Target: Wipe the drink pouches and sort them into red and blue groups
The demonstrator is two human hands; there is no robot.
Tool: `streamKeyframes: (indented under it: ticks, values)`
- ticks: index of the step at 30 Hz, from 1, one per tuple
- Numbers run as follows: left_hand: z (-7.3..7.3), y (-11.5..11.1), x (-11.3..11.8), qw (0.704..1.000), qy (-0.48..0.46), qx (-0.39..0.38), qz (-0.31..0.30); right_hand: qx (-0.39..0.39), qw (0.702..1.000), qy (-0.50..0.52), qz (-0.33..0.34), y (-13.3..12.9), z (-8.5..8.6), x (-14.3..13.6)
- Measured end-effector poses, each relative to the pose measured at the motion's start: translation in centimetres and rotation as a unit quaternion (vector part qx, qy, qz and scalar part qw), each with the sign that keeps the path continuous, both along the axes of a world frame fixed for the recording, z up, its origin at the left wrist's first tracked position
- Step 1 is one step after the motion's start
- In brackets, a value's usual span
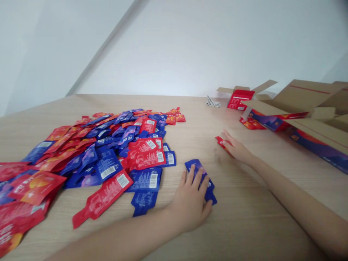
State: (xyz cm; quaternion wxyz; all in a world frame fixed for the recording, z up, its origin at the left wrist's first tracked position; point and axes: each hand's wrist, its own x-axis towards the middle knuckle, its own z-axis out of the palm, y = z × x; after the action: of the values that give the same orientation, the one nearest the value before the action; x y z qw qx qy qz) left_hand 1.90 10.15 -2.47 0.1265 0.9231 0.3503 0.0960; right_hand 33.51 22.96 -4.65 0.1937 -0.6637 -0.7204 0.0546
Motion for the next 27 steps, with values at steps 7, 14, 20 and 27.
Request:
streamKeyframes:
  ticks: [7, 14, 20, 27]
  values:
    - [0.1, 0.2, -0.1, 1.000, 0.008, 0.003, 0.005, 0.005, 0.998, -0.057, 0.005, -0.1, -2.2, -0.1]
    - [0.6, 0.3, -0.1, 1.000, 0.022, -0.021, 0.000, 0.024, 0.989, -0.067, -0.127, 7.5, -1.0, 4.5]
    - [0.4, 0.8, -0.2, 0.998, 0.039, -0.046, -0.007, 0.038, 0.972, -0.078, -0.220, 12.2, -0.9, 7.4]
    - [-0.7, 1.6, 0.1, 0.995, 0.086, -0.051, -0.012, 0.036, 0.954, -0.073, -0.289, 16.0, -1.6, 9.8]
